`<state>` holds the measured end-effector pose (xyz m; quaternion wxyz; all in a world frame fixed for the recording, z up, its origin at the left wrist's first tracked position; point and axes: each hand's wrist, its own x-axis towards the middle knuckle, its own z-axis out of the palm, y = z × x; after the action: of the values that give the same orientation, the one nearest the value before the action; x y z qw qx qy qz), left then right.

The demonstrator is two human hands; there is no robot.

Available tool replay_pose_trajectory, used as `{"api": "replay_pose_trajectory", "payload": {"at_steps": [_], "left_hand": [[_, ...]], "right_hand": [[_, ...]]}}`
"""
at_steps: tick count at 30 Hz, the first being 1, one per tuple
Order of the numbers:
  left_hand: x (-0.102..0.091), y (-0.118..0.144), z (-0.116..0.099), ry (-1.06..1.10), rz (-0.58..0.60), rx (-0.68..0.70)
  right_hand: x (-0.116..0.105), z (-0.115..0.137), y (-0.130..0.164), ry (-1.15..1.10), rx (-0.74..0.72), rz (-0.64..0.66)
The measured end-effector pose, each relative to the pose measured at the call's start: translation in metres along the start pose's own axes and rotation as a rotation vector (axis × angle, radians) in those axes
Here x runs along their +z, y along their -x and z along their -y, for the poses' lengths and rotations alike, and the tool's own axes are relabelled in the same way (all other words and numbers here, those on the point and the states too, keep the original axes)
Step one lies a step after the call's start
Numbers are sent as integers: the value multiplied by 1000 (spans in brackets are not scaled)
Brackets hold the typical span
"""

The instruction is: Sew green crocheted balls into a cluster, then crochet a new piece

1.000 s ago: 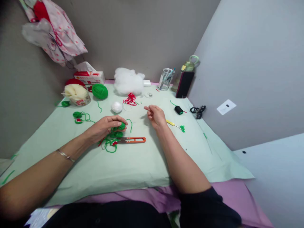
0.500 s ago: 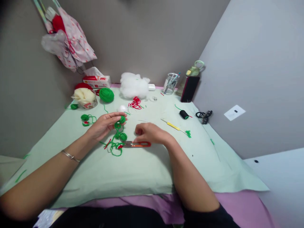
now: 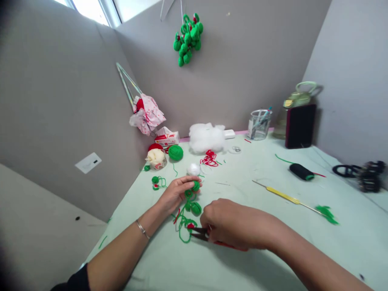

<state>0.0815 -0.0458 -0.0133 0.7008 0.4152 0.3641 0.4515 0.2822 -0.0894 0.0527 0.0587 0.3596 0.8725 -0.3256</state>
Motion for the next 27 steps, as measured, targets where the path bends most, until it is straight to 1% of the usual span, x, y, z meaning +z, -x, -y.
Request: {"api": "replay_pose_trajectory", "payload": {"at_steps": [2, 4, 5, 7, 8, 10, 12, 13, 15, 16, 18, 20, 22, 24, 25, 27], "left_hand": [[1, 0, 1, 1, 2, -3], [1, 0, 3, 3, 3, -13], [1, -1, 4, 2, -1, -19], [1, -1, 6, -2, -7, -28], [2, -2, 8, -2, -4, -28], [3, -1, 10, -5, 6, -33], [5, 0, 11, -22, 13, -45], [6, 1, 11, -34, 13, -53], [8, 2, 11, -55, 15, -65], [9, 2, 11, -60, 16, -65], [10, 2, 10, -61, 20, -61], [9, 2, 11, -58, 21, -55], [8, 1, 12, -66, 16, -56], [7, 0, 15, -87, 3, -62], [6, -1, 16, -94, -6, -66], [5, -2, 18, -86, -30, -74]], "right_hand": [[-13, 2, 4, -148, -77, -4], [-19, 0, 8, -322, -150, -63], [-18, -2, 11, -430, -177, -121], [-10, -9, 18, -660, -197, -245], [-3, -14, 21, -802, -163, -268], [9, -24, 27, -1069, -45, -335], [13, -34, 31, -1233, 87, -456], [11, -39, 31, -1284, 137, -528], [1, -46, 28, -1338, 165, -652], [-5, -49, 25, -1341, 153, -681], [-17, -50, 16, -1317, 112, -693], [-21, -47, 4, -1277, 84, -669], [-16, -43, -8, -1234, 86, -627], [-4, -43, -18, -1188, 93, -577], [4, -46, -23, -1164, 112, -559], [22, -60, -30, -1067, 159, -475]]}}
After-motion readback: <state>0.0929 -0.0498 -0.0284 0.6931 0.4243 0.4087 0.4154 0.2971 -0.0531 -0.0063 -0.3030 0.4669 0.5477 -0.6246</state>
